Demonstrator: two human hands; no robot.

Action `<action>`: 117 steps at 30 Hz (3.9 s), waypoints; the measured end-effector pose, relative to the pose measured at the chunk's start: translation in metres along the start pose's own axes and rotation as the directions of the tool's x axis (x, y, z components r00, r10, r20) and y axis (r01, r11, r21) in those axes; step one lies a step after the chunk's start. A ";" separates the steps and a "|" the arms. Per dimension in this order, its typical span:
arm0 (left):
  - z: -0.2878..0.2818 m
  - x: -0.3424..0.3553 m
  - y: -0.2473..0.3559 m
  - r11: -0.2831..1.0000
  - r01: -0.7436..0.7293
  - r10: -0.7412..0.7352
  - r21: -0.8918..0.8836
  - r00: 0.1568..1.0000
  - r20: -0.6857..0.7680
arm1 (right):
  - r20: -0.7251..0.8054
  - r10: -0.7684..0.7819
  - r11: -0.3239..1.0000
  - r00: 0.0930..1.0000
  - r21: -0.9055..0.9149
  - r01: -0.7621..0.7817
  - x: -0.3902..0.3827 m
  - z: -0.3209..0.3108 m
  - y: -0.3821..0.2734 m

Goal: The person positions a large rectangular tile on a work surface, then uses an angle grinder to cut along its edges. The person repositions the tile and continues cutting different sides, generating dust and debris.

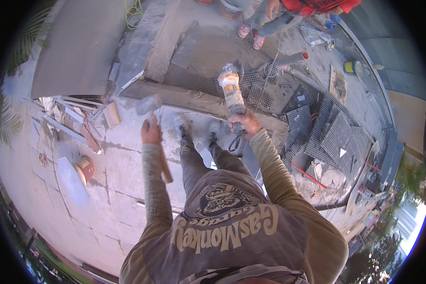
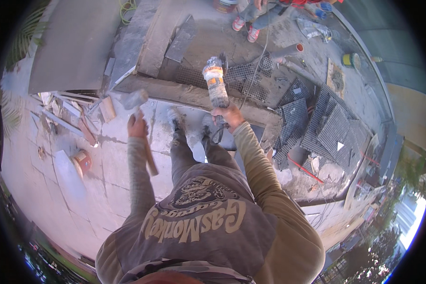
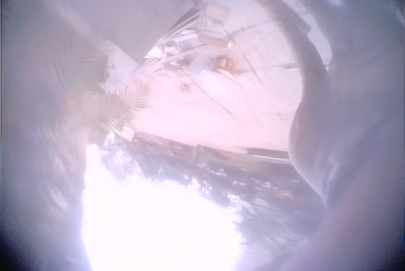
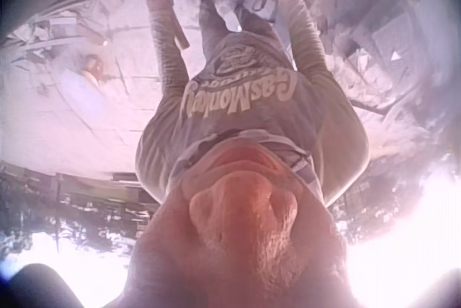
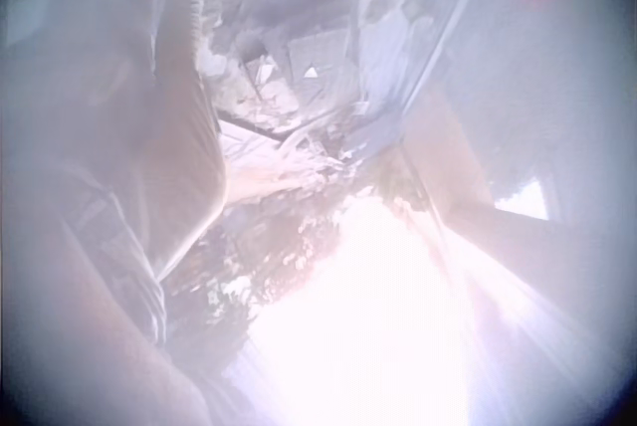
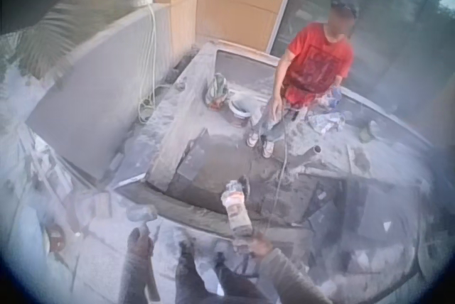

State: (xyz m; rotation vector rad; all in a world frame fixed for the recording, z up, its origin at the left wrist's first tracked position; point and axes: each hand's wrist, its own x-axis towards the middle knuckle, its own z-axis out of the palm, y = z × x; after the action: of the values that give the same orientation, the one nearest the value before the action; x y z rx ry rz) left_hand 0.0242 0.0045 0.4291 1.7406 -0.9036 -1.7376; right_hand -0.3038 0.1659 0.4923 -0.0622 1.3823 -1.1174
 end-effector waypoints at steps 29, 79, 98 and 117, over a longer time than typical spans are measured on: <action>-0.101 -0.133 -0.072 0.984 0.029 0.018 0.174 0.964 -0.264 | 0.006 -0.521 0.820 0.854 0.281 0.498 -0.050 0.010 -0.029; 0.181 -0.036 0.034 0.885 -0.097 -0.162 0.455 0.853 0.495 | -0.647 -0.226 0.738 0.729 0.375 0.561 -0.178 -0.163 0.019; 0.215 -0.092 -0.004 0.958 -0.273 0.223 0.090 0.902 0.371 | -0.152 -0.184 0.914 0.971 0.336 0.226 -0.100 -0.080 0.004; 0.237 -0.091 -0.002 0.998 -0.037 0.005 0.057 0.879 0.477 | -0.046 -0.152 0.937 0.987 0.311 0.158 -0.096 -0.077 0.026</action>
State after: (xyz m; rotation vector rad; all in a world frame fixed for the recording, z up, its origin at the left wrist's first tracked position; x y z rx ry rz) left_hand -0.2073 0.0976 0.4757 1.3446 -1.1855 -2.1927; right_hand -0.3301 0.2848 0.5261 0.0722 1.2182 -1.4631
